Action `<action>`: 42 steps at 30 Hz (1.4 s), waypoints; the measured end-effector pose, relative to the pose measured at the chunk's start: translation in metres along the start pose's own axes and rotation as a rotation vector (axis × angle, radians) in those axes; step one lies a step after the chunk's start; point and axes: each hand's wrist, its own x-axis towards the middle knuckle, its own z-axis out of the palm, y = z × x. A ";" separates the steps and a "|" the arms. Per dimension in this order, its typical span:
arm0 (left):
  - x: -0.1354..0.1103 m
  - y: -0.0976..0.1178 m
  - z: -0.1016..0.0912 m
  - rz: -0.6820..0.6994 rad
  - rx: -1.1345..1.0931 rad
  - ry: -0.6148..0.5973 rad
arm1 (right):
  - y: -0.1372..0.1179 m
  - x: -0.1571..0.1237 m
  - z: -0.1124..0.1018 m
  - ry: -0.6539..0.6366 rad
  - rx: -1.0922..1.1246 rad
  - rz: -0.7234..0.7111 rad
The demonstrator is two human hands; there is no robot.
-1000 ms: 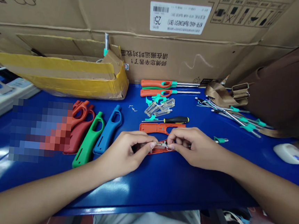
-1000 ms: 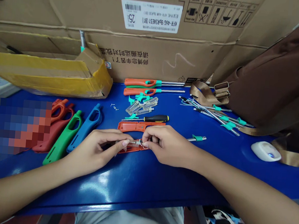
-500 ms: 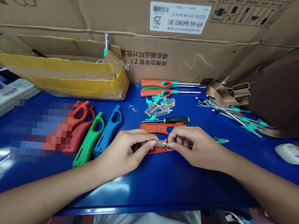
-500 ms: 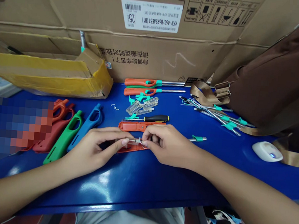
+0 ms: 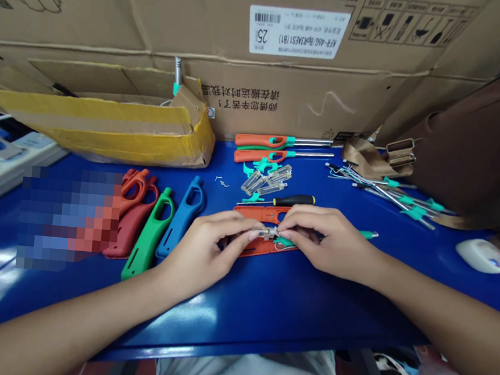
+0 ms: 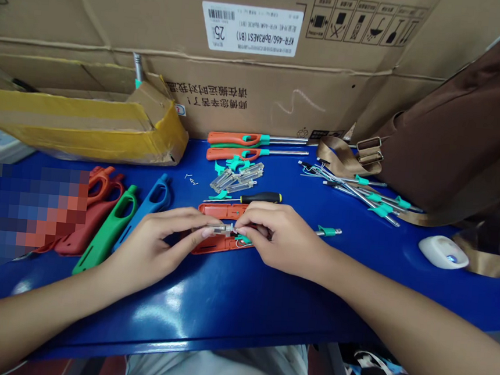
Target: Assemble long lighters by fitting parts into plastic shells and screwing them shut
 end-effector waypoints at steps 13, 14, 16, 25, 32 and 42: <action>-0.001 0.001 -0.002 0.018 0.052 0.015 | 0.000 0.001 0.005 0.000 -0.006 0.042; -0.001 0.002 -0.003 0.011 0.066 0.028 | 0.000 0.001 0.004 0.007 -0.003 0.051; 0.000 0.002 -0.004 -0.017 0.086 0.052 | 0.000 0.002 0.003 0.019 -0.001 0.064; 0.000 0.002 -0.004 -0.026 0.062 0.039 | 0.000 0.002 0.003 0.037 0.047 0.043; 0.001 0.000 -0.003 -0.006 0.002 0.029 | -0.001 0.001 0.003 0.015 0.065 0.033; -0.001 -0.002 0.002 -0.034 0.001 0.011 | 0.002 0.003 0.004 -0.049 0.040 0.025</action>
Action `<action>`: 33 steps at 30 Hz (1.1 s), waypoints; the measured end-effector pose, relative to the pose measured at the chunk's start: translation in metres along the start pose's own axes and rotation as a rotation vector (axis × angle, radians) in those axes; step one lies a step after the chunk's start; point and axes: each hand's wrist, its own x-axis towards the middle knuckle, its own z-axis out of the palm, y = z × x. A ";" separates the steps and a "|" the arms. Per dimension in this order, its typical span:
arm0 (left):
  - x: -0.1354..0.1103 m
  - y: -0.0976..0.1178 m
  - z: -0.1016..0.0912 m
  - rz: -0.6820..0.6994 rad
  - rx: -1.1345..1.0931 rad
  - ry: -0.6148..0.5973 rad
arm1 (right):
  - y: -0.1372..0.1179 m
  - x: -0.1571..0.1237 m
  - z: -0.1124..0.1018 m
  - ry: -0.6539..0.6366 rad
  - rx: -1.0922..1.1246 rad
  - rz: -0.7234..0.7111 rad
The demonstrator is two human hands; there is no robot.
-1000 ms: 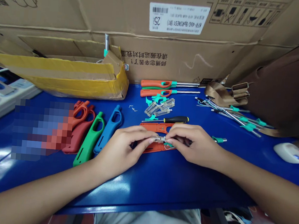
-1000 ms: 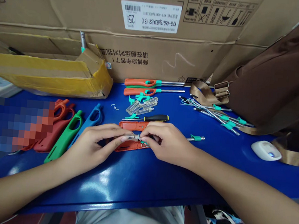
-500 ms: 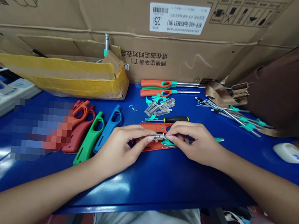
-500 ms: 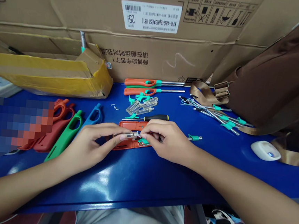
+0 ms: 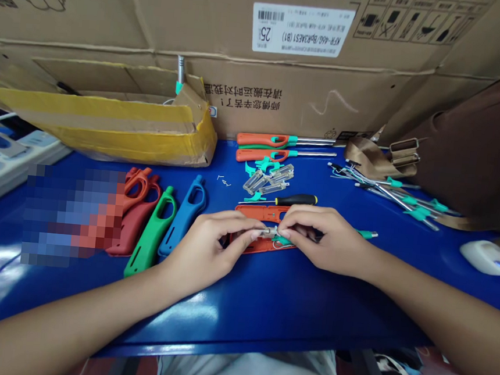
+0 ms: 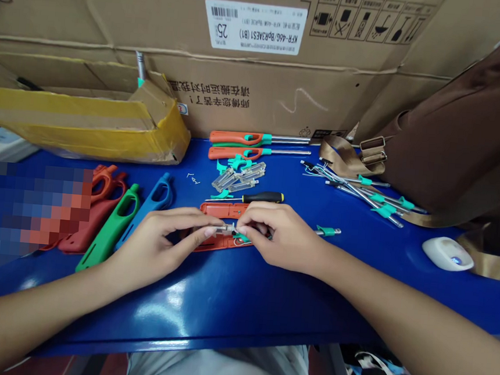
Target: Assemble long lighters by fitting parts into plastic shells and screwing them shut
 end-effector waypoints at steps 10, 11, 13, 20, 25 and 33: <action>-0.002 0.003 0.001 -0.074 -0.015 -0.007 | 0.000 -0.002 -0.003 0.042 -0.034 -0.120; -0.001 0.003 0.000 -0.075 -0.017 -0.006 | 0.001 -0.002 -0.003 0.045 -0.037 -0.128; -0.001 0.003 -0.001 -0.074 -0.026 0.004 | 0.002 -0.002 -0.003 0.050 -0.034 -0.132; 0.001 0.004 -0.001 -0.078 -0.058 0.039 | 0.007 -0.002 -0.004 0.060 -0.041 -0.140; -0.002 0.002 0.002 -0.024 -0.044 0.000 | 0.004 -0.003 -0.005 0.037 -0.020 -0.194; -0.001 0.006 -0.004 0.067 0.077 -0.021 | -0.003 -0.005 -0.008 0.017 -0.091 -0.081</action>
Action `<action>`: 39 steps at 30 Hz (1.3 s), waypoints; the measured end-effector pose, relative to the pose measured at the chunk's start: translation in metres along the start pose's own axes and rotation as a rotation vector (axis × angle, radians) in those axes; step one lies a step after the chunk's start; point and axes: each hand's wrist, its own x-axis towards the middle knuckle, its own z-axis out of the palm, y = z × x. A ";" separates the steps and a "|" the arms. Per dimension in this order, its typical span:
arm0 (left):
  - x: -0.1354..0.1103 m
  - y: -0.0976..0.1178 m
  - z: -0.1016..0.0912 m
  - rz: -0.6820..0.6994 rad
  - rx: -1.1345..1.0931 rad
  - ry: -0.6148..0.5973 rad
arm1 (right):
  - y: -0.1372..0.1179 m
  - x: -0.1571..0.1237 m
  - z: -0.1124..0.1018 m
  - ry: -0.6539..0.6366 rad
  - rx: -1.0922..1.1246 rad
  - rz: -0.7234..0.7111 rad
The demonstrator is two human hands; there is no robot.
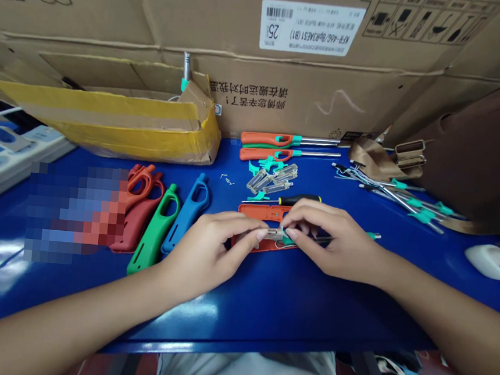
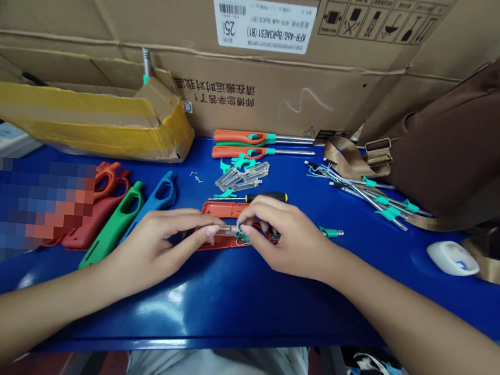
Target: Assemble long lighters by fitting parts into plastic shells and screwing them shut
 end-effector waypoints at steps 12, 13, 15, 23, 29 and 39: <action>0.003 0.000 -0.003 0.088 0.155 -0.075 | 0.001 0.001 0.007 -0.057 -0.102 -0.125; 0.002 0.000 -0.003 0.093 0.159 -0.072 | 0.001 0.001 0.008 -0.071 -0.076 -0.105; 0.002 -0.002 -0.004 0.098 0.175 -0.078 | 0.000 0.000 0.009 -0.104 -0.063 -0.075; 0.002 -0.006 -0.003 0.060 0.183 -0.195 | -0.002 0.001 0.000 -0.128 -0.236 -0.044; 0.000 -0.009 0.003 0.018 0.166 -0.141 | -0.002 0.002 0.000 -0.162 -0.301 -0.078; -0.001 -0.009 0.003 0.069 0.189 -0.117 | 0.002 0.002 -0.003 -0.173 -0.343 -0.101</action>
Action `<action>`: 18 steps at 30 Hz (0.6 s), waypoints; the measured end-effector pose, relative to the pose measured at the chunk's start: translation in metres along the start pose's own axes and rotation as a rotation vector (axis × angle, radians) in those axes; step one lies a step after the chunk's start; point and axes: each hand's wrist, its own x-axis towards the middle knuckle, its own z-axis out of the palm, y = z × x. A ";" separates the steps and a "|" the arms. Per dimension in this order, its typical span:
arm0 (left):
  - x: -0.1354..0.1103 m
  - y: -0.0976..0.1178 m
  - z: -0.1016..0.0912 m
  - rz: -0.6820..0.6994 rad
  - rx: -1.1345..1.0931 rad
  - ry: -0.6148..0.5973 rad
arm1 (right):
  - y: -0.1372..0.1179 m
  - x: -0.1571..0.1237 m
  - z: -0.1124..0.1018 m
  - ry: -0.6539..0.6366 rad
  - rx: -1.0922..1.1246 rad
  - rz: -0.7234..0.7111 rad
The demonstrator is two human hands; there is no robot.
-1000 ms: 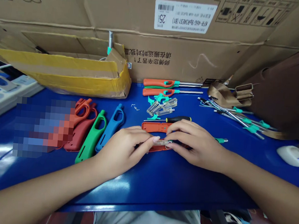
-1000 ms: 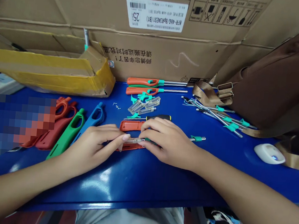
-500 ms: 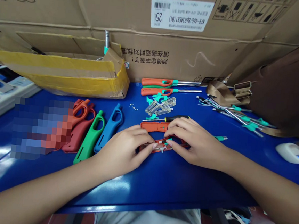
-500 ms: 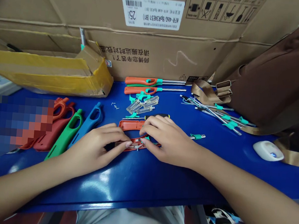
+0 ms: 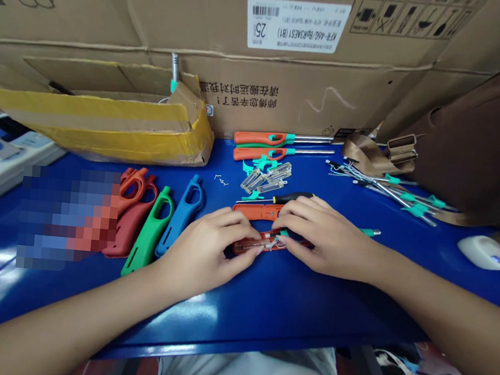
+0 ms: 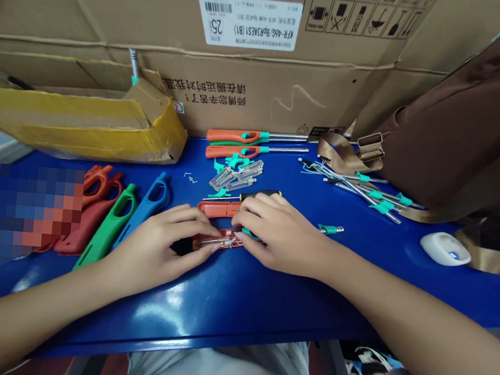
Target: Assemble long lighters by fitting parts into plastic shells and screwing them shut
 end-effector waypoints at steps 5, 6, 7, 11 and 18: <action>0.000 -0.003 0.002 0.041 0.021 -0.006 | 0.000 0.000 0.005 0.015 0.037 0.045; 0.000 -0.003 0.002 0.046 0.038 -0.007 | 0.000 0.000 0.007 0.020 0.059 0.067; -0.001 -0.003 0.002 0.052 0.059 -0.011 | 0.000 0.001 0.009 0.029 0.091 0.091; -0.002 -0.001 0.001 0.069 0.122 -0.022 | 0.000 0.003 0.014 0.069 0.250 0.159; -0.001 0.002 0.001 0.091 0.148 -0.008 | -0.001 0.004 0.018 0.156 0.333 0.208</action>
